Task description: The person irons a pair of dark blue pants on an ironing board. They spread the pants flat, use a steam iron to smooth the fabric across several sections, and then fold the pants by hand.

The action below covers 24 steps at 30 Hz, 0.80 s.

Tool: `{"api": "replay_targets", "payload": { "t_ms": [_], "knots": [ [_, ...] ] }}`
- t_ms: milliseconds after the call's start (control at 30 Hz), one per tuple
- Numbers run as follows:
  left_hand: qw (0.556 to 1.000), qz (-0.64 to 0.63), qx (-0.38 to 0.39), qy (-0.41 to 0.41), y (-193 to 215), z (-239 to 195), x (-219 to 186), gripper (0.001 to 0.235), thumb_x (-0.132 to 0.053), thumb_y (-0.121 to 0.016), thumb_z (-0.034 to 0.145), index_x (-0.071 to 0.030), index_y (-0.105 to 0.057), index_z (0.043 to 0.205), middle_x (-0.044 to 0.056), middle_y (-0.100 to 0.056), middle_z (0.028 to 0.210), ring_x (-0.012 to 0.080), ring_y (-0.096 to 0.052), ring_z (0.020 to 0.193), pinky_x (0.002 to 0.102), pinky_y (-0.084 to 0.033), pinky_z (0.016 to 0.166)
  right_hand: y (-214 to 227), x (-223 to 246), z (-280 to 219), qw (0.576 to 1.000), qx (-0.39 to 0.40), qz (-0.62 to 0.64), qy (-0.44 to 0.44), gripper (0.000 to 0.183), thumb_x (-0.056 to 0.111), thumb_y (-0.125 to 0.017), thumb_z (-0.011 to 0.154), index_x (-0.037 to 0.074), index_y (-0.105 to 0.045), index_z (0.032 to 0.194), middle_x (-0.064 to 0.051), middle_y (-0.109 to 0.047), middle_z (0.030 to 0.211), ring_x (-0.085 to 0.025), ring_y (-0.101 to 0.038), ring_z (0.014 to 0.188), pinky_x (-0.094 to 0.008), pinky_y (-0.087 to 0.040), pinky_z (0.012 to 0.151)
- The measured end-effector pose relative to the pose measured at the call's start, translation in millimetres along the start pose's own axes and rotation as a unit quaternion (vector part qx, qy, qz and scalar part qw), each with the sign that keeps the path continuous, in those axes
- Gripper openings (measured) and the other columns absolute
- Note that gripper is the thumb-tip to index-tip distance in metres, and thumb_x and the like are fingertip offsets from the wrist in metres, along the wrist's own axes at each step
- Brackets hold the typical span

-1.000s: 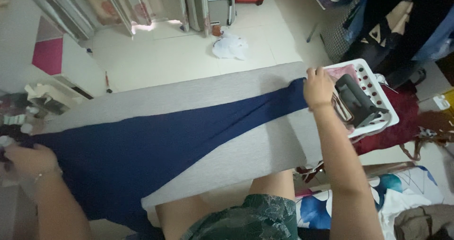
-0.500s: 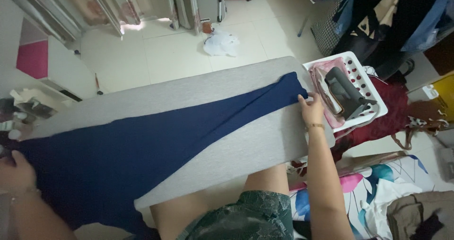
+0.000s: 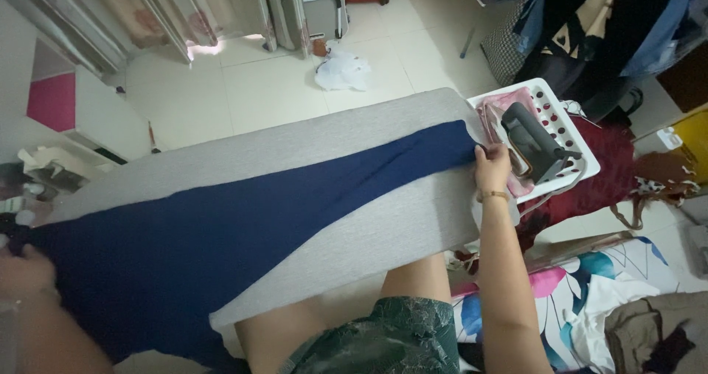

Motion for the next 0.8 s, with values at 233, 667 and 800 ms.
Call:
{"api": "replay_targets", "payload": {
  "t_ms": [233,667,800],
  "knots": [
    [0.992,0.106,0.036,0.063,-10.6,11.5,-0.5,0.025,-0.024,-0.058,0.117,-0.003,-0.07,0.12,0.017,-0.074,0.094,0.0315,-0.074,0.073,0.045,-0.057,0.051,29.7,59.1,-21.9,0.997,0.039,-0.066,0.032,0.012,0.006,-0.057,0.101,0.003,-0.053,0.112,-0.022,-0.064,0.115,-0.038,-0.061,0.112,-0.05,-0.048,0.095],
    [0.99,0.115,-0.037,-0.071,79.6,-60.4,-86.3,0.054,-0.021,-0.075,0.106,0.004,-0.053,0.149,0.032,-0.059,0.132,0.0463,-0.056,0.116,0.059,-0.042,0.086,3.8,42.5,-21.3,0.907,0.095,-0.402,0.083,0.034,-0.008,-0.051,0.089,0.001,-0.044,0.122,-0.024,-0.053,0.134,-0.045,-0.07,0.093,-0.054,-0.058,0.066],
    [0.961,0.076,0.107,-0.243,136.5,-162.4,-171.3,0.04,-0.048,-0.056,0.097,-0.017,-0.069,0.119,0.011,-0.066,0.114,0.0281,-0.061,0.106,0.045,-0.041,0.095,3.2,43.4,-33.2,0.915,0.067,-0.373,0.137,0.033,-0.008,-0.04,0.093,-0.002,-0.046,0.125,-0.028,-0.056,0.121,-0.046,-0.069,0.08,-0.053,-0.054,0.061]
  ]
}}
Point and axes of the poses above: each hand's wrist, its own z-axis towards the middle knuckle, its own y-axis out of the back of the hand, x = y × z, the point moved 7 cm from there along z, towards the middle knuckle
